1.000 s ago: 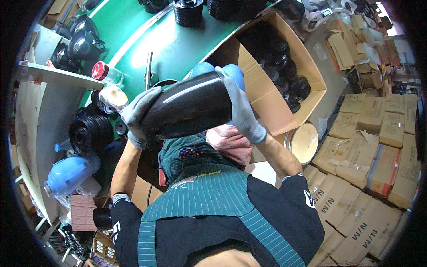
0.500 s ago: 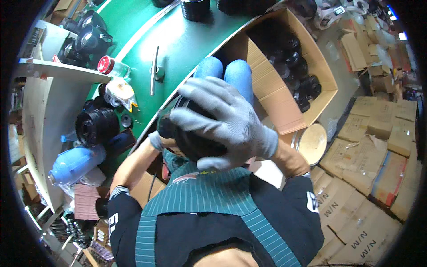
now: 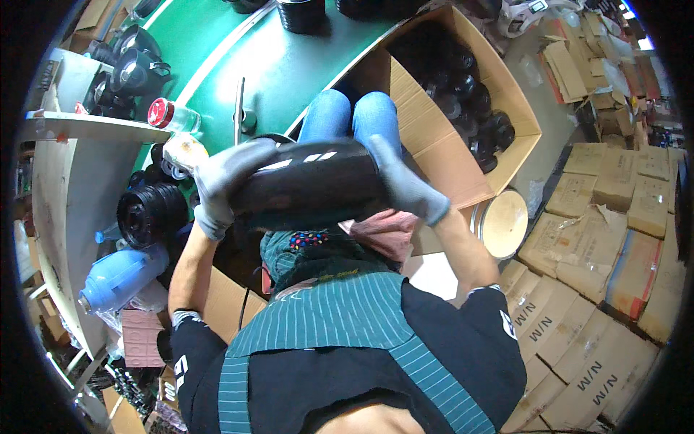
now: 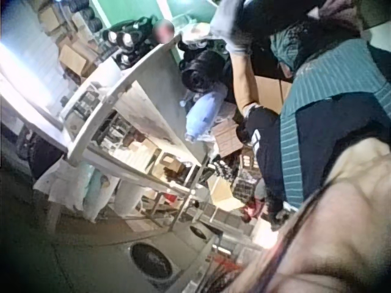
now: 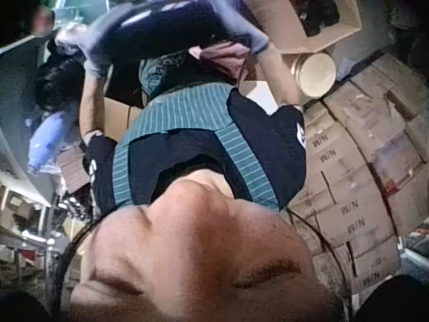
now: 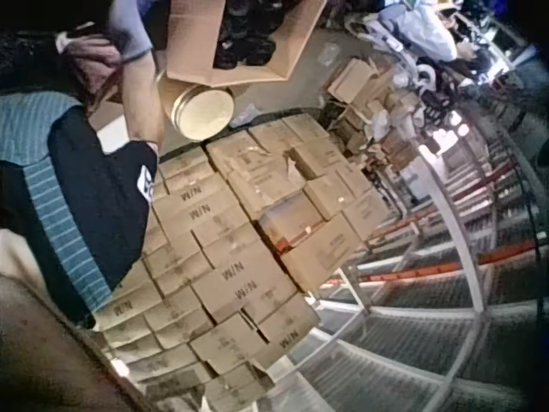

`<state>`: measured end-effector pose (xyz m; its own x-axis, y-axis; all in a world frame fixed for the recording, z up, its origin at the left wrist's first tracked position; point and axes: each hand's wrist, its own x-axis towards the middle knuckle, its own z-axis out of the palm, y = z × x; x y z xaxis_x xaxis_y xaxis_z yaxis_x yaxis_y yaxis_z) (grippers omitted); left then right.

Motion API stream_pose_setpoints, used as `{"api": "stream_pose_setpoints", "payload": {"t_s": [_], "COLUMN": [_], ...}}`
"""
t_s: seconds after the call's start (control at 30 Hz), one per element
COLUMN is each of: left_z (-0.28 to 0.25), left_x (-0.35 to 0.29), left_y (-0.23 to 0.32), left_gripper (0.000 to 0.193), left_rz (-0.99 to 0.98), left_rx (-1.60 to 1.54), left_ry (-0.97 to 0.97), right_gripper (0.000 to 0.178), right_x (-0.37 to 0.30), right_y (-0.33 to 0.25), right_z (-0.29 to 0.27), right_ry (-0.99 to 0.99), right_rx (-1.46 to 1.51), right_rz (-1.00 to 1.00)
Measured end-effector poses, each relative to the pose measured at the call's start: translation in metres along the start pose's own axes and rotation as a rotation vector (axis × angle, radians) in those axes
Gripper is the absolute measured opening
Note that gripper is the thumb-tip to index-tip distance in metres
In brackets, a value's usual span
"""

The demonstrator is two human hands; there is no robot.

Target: The person sits on the floor and repeatedly picks up black kettle bodies and lids. They use a metal tool to press the lids onto the bodies, then place the assembled units on a green table. The process is repeated for multiple units.

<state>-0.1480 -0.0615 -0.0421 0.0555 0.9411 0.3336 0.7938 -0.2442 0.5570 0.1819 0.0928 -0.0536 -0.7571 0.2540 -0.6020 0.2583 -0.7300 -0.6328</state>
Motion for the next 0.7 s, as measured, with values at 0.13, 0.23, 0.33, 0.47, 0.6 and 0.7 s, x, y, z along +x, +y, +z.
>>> {"api": "stream_pose_setpoints", "payload": {"t_s": [0.13,0.23,0.33,0.47,0.6,0.7], "left_z": [0.036,0.047,0.014,0.005,0.038,0.050], "left_x": [-0.022,-0.018,-0.007,0.003,-0.014,-0.025], "left_y": [-0.029,-0.025,-0.002,0.010,-0.007,-0.014], "left_gripper": [0.044,0.045,0.043,0.046,0.046,0.044], "left_rz": [-0.526,-0.604,-0.136,0.005,-0.655,-0.481], "left_rx": [-0.785,-0.738,-0.237,-0.211,-1.024,-0.769], "left_ry": [0.196,0.114,0.145,0.131,0.262,0.138], "right_gripper": [0.100,0.104,0.065,0.073,0.096,0.102], "right_x": [-0.009,0.012,0.020,-0.002,-0.012,-0.007], "right_y": [0.011,0.009,-0.002,-0.011,-0.006,0.000], "right_z": [0.014,0.027,0.034,0.033,0.036,0.036], "right_ry": [0.203,0.165,0.223,0.121,0.268,0.166], "right_rx": [-0.718,-0.905,-0.526,-0.256,-0.963,-0.916], "right_rz": [-0.938,-1.327,-0.946,-0.418,-1.118,-1.335]}}
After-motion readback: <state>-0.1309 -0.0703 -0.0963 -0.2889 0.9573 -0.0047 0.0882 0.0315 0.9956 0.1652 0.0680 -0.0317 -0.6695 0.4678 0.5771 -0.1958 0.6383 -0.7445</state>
